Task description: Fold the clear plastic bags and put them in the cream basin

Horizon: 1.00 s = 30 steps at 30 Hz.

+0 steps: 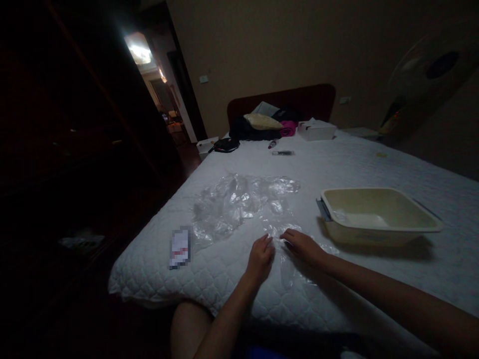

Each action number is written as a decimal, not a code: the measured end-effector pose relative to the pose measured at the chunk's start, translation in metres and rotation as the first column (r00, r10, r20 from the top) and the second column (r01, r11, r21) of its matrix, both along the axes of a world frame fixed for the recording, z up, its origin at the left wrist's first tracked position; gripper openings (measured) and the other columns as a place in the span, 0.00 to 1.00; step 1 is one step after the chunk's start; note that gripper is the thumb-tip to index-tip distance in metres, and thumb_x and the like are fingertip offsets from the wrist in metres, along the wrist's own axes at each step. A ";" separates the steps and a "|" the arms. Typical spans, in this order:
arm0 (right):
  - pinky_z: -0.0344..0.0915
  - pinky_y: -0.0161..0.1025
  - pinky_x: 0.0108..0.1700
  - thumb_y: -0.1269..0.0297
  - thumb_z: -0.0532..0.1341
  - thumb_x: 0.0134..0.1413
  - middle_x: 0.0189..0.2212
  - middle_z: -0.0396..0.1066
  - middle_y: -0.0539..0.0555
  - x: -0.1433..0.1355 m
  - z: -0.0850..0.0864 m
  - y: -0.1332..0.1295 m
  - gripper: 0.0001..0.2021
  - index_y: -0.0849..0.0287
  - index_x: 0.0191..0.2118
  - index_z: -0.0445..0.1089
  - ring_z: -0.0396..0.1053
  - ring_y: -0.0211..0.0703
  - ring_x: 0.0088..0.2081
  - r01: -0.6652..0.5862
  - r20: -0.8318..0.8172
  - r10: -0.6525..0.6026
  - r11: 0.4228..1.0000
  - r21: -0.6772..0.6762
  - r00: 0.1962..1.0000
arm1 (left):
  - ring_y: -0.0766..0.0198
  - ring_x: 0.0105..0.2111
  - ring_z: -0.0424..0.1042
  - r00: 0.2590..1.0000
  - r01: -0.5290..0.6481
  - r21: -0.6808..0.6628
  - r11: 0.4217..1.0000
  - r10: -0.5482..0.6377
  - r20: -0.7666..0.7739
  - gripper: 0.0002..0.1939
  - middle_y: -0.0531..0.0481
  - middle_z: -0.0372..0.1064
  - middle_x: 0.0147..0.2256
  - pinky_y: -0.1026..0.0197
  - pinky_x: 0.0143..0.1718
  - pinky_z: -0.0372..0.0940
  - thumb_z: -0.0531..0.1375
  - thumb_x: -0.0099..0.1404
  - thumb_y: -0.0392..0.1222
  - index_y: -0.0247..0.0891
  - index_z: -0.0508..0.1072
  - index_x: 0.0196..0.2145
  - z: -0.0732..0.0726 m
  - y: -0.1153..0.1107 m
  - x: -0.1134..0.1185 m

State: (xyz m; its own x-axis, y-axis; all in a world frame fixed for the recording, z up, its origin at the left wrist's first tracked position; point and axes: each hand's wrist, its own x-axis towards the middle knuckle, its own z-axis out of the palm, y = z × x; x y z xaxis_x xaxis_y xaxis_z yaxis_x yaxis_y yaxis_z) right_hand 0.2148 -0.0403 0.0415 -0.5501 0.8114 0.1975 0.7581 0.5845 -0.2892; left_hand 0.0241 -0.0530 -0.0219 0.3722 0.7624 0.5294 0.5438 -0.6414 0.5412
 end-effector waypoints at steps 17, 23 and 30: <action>0.53 0.41 0.35 0.70 0.51 0.54 0.31 0.66 0.54 0.000 -0.016 -0.068 0.06 0.59 0.34 0.64 0.59 0.42 0.32 -0.400 0.369 0.332 0.908 0.124 0.868 | 0.55 0.49 0.62 0.970 0.122 0.059 0.991 -0.106 -0.218 0.15 0.41 0.67 0.45 0.50 0.50 0.58 0.47 0.64 0.35 0.38 0.69 0.44 0.008 -0.011 0.006; 0.53 0.41 0.36 0.72 0.52 0.54 0.30 0.66 0.55 -0.010 -0.028 -0.063 0.05 0.61 0.36 0.64 0.60 0.43 0.33 -0.402 0.387 0.310 0.897 0.184 0.868 | 0.55 0.47 0.64 0.963 0.096 0.206 0.974 -0.038 -0.268 0.12 0.43 0.68 0.43 0.51 0.47 0.61 0.49 0.63 0.34 0.37 0.69 0.42 0.002 -0.008 0.006; 0.54 0.39 0.35 0.72 0.53 0.54 0.31 0.67 0.53 -0.011 -0.021 -0.060 0.06 0.59 0.38 0.64 0.61 0.42 0.32 -0.300 0.308 0.246 0.943 0.144 0.919 | 0.59 0.46 0.65 0.966 0.093 0.296 0.951 -0.015 -0.258 0.13 0.45 0.69 0.42 0.54 0.47 0.62 0.50 0.63 0.32 0.34 0.66 0.45 -0.010 -0.005 0.005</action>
